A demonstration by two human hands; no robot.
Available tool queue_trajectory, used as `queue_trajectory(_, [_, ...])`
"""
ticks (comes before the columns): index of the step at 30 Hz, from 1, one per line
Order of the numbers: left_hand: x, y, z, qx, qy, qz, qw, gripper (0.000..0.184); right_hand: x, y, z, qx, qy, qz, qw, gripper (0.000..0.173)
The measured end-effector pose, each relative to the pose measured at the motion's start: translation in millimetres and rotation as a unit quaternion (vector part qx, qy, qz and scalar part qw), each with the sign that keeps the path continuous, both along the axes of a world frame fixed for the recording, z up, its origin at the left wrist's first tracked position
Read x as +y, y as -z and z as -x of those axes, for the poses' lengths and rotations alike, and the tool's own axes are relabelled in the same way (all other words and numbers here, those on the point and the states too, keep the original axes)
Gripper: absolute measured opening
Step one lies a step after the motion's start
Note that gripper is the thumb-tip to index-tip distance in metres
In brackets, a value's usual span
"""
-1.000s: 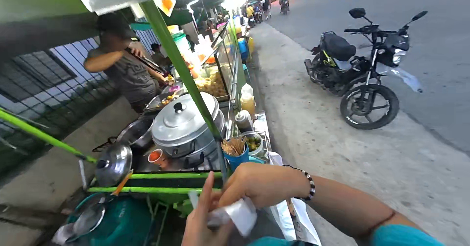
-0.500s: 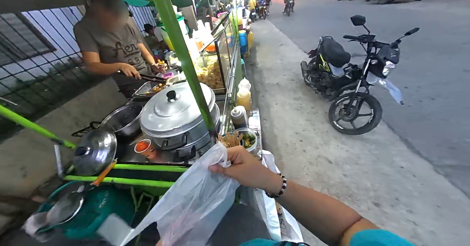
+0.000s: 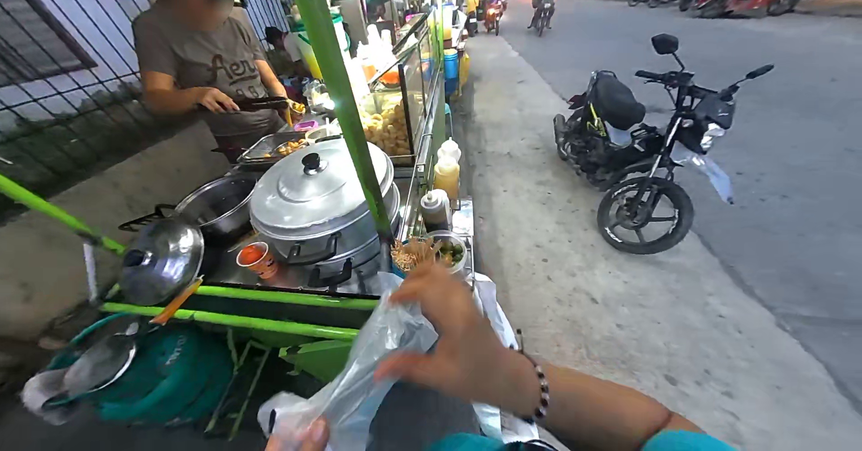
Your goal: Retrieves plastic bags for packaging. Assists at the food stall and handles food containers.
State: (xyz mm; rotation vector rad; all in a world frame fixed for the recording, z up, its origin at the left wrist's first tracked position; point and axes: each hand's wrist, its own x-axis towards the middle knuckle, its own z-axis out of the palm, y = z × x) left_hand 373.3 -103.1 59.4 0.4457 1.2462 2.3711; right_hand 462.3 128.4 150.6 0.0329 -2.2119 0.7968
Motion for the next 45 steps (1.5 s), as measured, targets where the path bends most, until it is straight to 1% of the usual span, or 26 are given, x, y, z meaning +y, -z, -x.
queue_trajectory(3, [16, -8, -19, 0.031, 0.001, 0.034, 0.999, 0.016, -35, 26, 5, -0.183, -0.246, 0.077, 0.949, 0.036])
queue_trajectory(5, [22, -6, -21, 0.050, 0.006, 0.045, 0.998, 0.008, -41, 49, 17, -0.163, -0.271, 0.099, 0.943, 0.024])
queue_trajectory(7, [16, -3, -12, 0.057, 0.049, 0.055, 0.996, 0.013, -33, 59, 23, -0.129, -0.275, 0.153, 0.941, 0.016])
queue_trajectory(10, [5, -2, -8, 0.031, 0.107, 0.063, 0.992, 0.014, -21, 63, 23, -0.123, -0.320, 0.211, 0.915, 0.014])
queue_trajectory(14, [6, 3, -5, 0.042, 0.051, 0.061, 0.996, 0.008, -28, 63, 24, -0.169, -0.374, 0.241, 0.879, 0.024])
queue_trajectory(17, [6, 5, -6, 0.042, 0.032, 0.058, 0.997, 0.007, -38, 69, 31, -0.179, -0.373, 0.248, 0.876, 0.015])
queue_trajectory(20, [2, 6, -1, 0.006, 0.018, 0.025, 1.000, 0.007, -41, 77, 39, -0.166, -0.371, 0.345, 0.846, 0.011])
queue_trajectory(22, [-4, 4, 9, -0.041, 0.028, -0.033, 0.998, 0.013, -35, 82, 44, -0.150, -0.327, 0.401, 0.842, 0.007])
queue_trajectory(24, [-14, -1, 25, -0.104, 0.037, -0.108, 0.988, 0.018, -25, 92, 47, -0.128, -0.240, 0.342, 0.900, 0.005])
queue_trajectory(26, [-30, -11, 42, -0.142, 0.048, -0.156, 0.976, 0.026, -13, 107, 47, -0.147, -0.114, 0.171, 0.968, 0.009])
queue_trajectory(27, [-39, -14, 51, -0.139, 0.052, -0.164, 0.975, 0.029, -9, 109, 46, -0.207, -0.077, 0.107, 0.970, 0.009])
queue_trajectory(28, [-46, -15, 58, -0.115, 0.051, -0.152, 0.980, 0.031, -7, 105, 46, -0.287, -0.078, 0.082, 0.951, 0.012])
queue_trajectory(29, [-51, -16, 63, -0.066, 0.036, -0.110, 0.991, 0.030, -6, 99, 46, -0.340, -0.104, 0.088, 0.931, 0.030])
queue_trajectory(31, [-48, -18, 73, 0.118, -0.038, 0.050, 0.991, 0.018, -14, 80, 49, -0.279, -0.203, 0.131, 0.929, 0.087])
queue_trajectory(32, [-41, -19, 76, 0.195, -0.069, 0.120, 0.971, 0.015, -23, 66, 53, -0.222, -0.256, 0.123, 0.933, 0.105])
queue_trajectory(34, [-27, -24, 76, 0.281, -0.074, 0.204, 0.935, 0.009, -53, 40, 65, -0.162, -0.314, 0.082, 0.932, 0.117])
queue_trajectory(36, [-20, -35, 78, 0.287, -0.034, 0.208, 0.934, 0.007, -78, 40, 86, -0.145, -0.258, 0.037, 0.954, 0.105])
queue_trajectory(37, [-22, -41, 81, 0.278, -0.003, 0.206, 0.938, 0.014, -84, 47, 100, -0.136, -0.229, 0.069, 0.961, 0.089])
queue_trajectory(38, [-28, -47, 87, 0.273, 0.031, 0.219, 0.936, 0.031, -83, 51, 112, -0.150, -0.234, 0.147, 0.949, 0.073])
queue_trajectory(39, [-36, -49, 96, 0.294, 0.049, 0.261, 0.918, 0.051, -77, 50, 120, -0.167, -0.277, 0.253, 0.912, 0.060])
queue_trajectory(40, [-46, -46, 109, 0.342, 0.042, 0.327, 0.880, 0.062, -67, 49, 125, -0.179, -0.331, 0.353, 0.856, 0.048])
queue_trajectory(41, [-56, -40, 125, 0.399, 0.017, 0.391, 0.829, 0.059, -58, 47, 128, -0.184, -0.383, 0.432, 0.795, 0.037])
queue_trajectory(42, [-66, -30, 141, 0.435, -0.021, 0.434, 0.789, 0.047, -51, 46, 129, -0.177, -0.432, 0.478, 0.744, 0.025])
queue_trajectory(43, [-74, -21, 156, 0.440, -0.059, 0.455, 0.772, 0.033, -47, 47, 130, -0.170, -0.469, 0.485, 0.718, 0.014])
queue_trajectory(44, [-81, -12, 168, 0.416, -0.096, 0.459, 0.779, 0.024, -47, 49, 133, -0.169, -0.483, 0.448, 0.733, 0.010])
queue_trajectory(45, [-88, -4, 177, 0.368, -0.128, 0.435, 0.812, 0.020, -47, 48, 138, -0.176, -0.472, 0.361, 0.785, 0.014])
